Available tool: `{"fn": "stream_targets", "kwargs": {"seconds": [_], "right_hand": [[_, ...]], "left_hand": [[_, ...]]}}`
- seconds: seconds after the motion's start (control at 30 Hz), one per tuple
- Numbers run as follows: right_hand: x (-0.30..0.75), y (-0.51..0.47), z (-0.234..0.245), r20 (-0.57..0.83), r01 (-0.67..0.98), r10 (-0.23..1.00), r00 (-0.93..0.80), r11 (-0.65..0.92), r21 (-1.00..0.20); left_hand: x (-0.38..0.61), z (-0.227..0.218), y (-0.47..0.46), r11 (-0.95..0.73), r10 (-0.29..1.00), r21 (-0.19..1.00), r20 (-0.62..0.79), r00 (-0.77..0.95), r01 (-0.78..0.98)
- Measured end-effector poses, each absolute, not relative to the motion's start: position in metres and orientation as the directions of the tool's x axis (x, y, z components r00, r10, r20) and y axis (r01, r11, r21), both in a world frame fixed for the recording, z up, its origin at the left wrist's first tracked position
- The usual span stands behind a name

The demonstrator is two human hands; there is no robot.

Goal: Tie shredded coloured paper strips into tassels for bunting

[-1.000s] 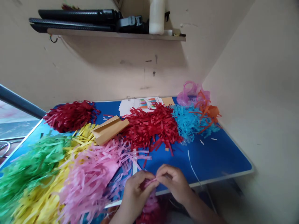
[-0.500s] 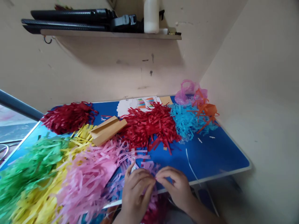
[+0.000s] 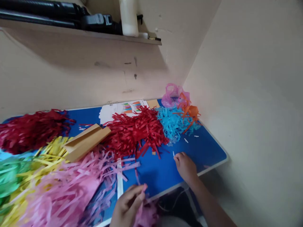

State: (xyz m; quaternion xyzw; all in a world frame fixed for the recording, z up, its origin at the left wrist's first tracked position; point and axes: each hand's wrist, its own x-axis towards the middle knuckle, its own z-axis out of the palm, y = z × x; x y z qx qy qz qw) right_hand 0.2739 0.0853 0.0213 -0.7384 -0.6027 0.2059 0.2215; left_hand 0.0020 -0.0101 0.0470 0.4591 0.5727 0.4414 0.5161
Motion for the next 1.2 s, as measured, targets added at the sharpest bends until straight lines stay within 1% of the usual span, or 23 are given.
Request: {"fn": "stream_targets", "kwargs": {"seconds": [0.07,0.1,0.13,0.2,0.23,0.27,0.3,0.37,0.5,0.63,0.77,0.97,1.13,1.2], "right_hand": [[0.269,0.086,0.022,-0.079,0.773,0.988,0.133,-0.153,-0.616],[0.262,0.083,0.026,-0.100,0.744,0.990,0.096,-0.138,-0.654],[0.252,0.078,0.031,-0.134,0.683,0.990,0.050,-0.132,-0.718],[0.229,0.064,0.045,-0.223,0.464,0.971,-0.089,-0.158,-0.871],[0.217,0.057,0.052,-0.261,0.340,0.950,-0.172,-0.192,-0.921],[0.205,0.049,0.058,-0.284,0.239,0.926,-0.249,-0.225,-0.945],[0.194,0.043,0.062,-0.293,0.181,0.906,-0.305,-0.247,-0.952],[0.177,0.034,0.067,-0.291,0.175,0.893,-0.343,-0.243,-0.954],[0.162,0.033,0.065,-0.230,0.189,0.927,-0.295,-0.179,-0.965],[0.159,0.036,0.061,-0.138,0.280,0.959,-0.246,-0.066,-0.958],[0.155,0.034,0.059,-0.116,0.314,0.961,-0.250,-0.033,-0.949],[0.148,0.031,0.057,-0.145,0.234,0.938,-0.314,-0.071,-0.970],[0.147,0.029,0.056,-0.232,0.149,0.895,-0.380,-0.188,-0.971],[0.147,0.029,0.056,-0.252,0.101,0.889,-0.382,-0.231,-0.968]], "left_hand": [[0.010,0.045,-0.005,0.348,0.928,0.930,-0.359,-0.097,-0.116],[0.012,0.044,-0.002,0.393,0.903,0.897,-0.418,-0.096,-0.204],[0.012,0.043,0.001,0.424,0.884,0.861,-0.461,-0.078,-0.281],[0.010,0.041,0.003,0.456,0.861,0.796,-0.508,-0.030,-0.398],[0.008,0.041,0.004,0.460,0.854,0.769,-0.520,-0.015,-0.443],[0.006,0.042,0.003,0.461,0.849,0.745,-0.529,-0.006,-0.482],[0.005,0.043,0.002,0.460,0.844,0.725,-0.537,-0.003,-0.513],[0.004,0.046,0.000,0.456,0.834,0.697,-0.551,-0.007,-0.553],[0.004,0.053,-0.005,0.433,0.836,0.687,-0.548,-0.026,-0.583],[0.002,0.055,-0.006,0.425,0.831,0.702,-0.553,-0.061,-0.572],[-0.001,0.049,-0.006,0.413,0.842,0.715,-0.536,-0.063,-0.565],[0.000,0.043,-0.008,0.380,0.881,0.763,-0.471,-0.047,-0.523],[0.000,0.043,-0.010,0.322,0.914,0.793,-0.403,-0.048,-0.518],[0.000,0.042,-0.011,0.313,0.927,0.805,-0.375,-0.023,-0.504]]}}
